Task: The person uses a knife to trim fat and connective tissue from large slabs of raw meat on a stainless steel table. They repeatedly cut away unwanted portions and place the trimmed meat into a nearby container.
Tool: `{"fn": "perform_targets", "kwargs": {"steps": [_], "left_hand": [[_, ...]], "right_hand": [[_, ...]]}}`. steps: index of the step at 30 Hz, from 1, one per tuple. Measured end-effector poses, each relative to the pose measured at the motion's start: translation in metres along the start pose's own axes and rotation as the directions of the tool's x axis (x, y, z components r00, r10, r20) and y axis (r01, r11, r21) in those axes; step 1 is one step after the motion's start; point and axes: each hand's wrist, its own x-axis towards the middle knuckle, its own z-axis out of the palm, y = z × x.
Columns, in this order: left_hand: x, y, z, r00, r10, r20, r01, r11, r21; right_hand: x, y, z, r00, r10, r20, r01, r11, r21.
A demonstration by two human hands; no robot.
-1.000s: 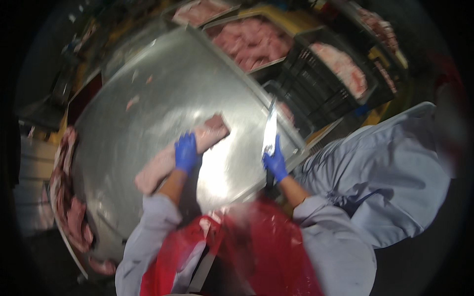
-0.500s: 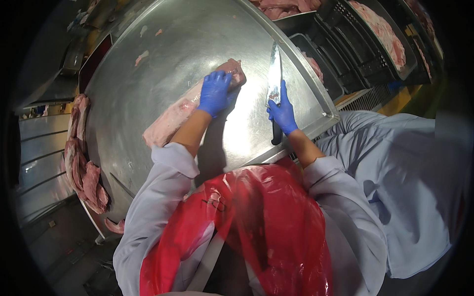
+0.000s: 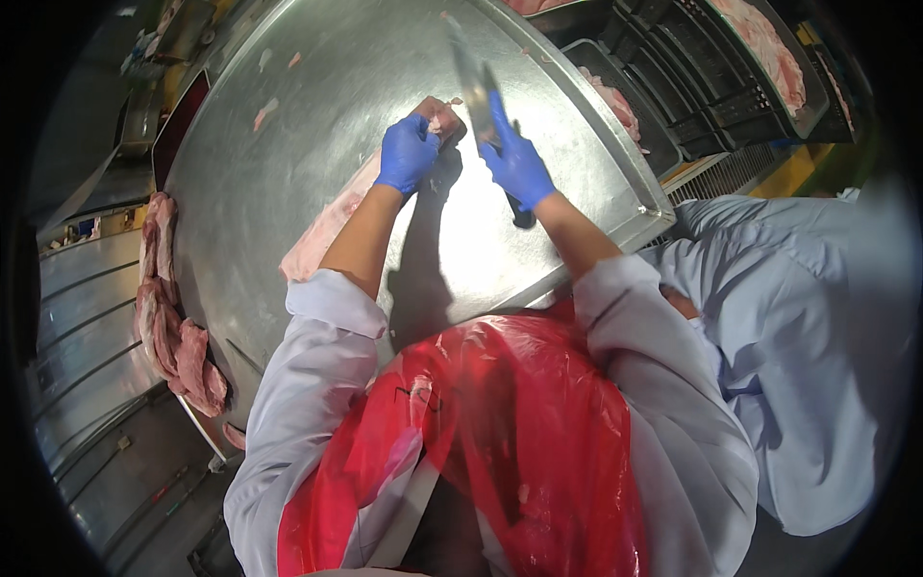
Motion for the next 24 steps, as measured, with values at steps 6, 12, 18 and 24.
{"fn": "perform_targets", "kwargs": {"steps": [6, 12, 18, 24], "left_hand": [[0.002, -0.009, -0.007, 0.998, -0.045, -0.035, 0.043, 0.997, -0.064], [0.003, 0.009, -0.029, 0.996, -0.085, 0.005, 0.082, 0.945, -0.315], [0.021, -0.050, -0.038, 0.989, -0.135, 0.056, 0.146, 0.936, -0.321], [0.031, -0.047, -0.045, 0.996, -0.033, 0.088, 0.075, 0.840, -0.537]], "right_hand": [[0.019, -0.033, -0.014, 0.897, 0.108, 0.428, 0.108, 0.886, -0.451], [0.018, -0.037, -0.009, 0.823, 0.236, 0.518, -0.116, 0.961, -0.252], [-0.011, -0.020, 0.001, 0.764, 0.199, 0.614, -0.198, 0.978, -0.071], [0.029, -0.020, 0.051, 0.851, 0.093, 0.517, -0.115, 0.993, 0.010]]}}
